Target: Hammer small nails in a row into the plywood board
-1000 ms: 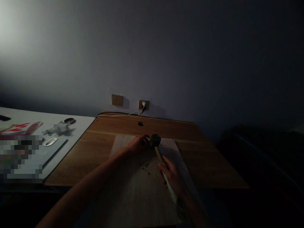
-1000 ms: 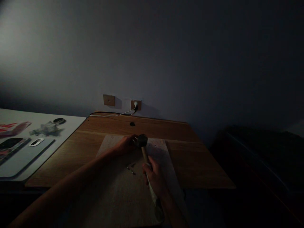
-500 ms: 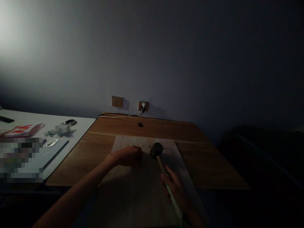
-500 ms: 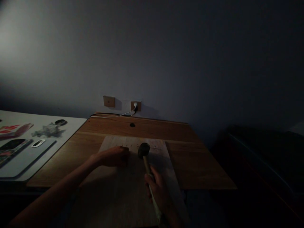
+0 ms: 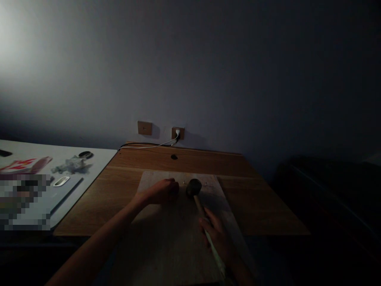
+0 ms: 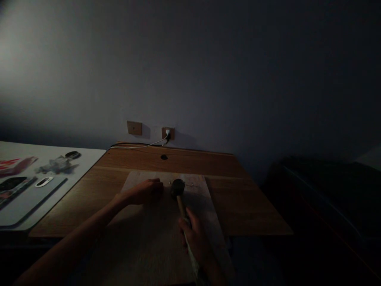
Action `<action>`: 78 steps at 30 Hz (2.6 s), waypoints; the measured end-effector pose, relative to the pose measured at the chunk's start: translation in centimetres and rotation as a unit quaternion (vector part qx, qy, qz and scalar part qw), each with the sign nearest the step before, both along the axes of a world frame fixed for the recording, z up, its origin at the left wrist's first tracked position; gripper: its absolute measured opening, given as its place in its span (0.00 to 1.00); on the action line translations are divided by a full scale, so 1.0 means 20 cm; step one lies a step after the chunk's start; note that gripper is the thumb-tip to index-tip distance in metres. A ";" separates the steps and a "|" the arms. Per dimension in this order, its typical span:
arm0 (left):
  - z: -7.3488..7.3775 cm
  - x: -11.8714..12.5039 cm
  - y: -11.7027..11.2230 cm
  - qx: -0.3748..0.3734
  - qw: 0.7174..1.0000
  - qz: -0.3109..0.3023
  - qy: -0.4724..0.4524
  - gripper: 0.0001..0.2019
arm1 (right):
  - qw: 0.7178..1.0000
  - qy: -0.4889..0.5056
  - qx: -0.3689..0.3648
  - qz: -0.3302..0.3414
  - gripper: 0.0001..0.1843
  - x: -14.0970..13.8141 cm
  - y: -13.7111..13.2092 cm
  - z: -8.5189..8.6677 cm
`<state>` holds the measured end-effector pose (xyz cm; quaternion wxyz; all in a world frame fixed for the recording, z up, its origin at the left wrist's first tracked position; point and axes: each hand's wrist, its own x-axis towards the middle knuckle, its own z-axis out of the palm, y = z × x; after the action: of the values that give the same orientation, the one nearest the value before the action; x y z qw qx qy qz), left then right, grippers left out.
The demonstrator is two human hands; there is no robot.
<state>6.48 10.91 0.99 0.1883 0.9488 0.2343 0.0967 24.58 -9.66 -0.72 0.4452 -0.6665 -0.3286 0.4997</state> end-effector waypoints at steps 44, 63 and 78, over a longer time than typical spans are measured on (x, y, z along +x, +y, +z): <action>-0.12 0.03 0.14 -0.053 0.982 0.102 -0.149 0.13 | 1.000 -0.015 0.016 0.008 0.36 -0.03 0.01 0.04; -0.15 0.05 0.16 -0.077 0.978 0.101 -0.167 0.15 | 0.998 0.001 0.042 0.043 0.23 -0.02 0.13 0.17; -0.15 0.04 0.15 -0.101 0.974 0.124 -0.158 0.24 | 0.993 -0.041 0.079 0.078 0.18 -0.12 0.31 0.16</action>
<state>7.30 13.90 -1.94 0.3038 0.8612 0.3265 0.2438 22.13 -3.47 2.54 0.4422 -0.6215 -0.4359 0.4777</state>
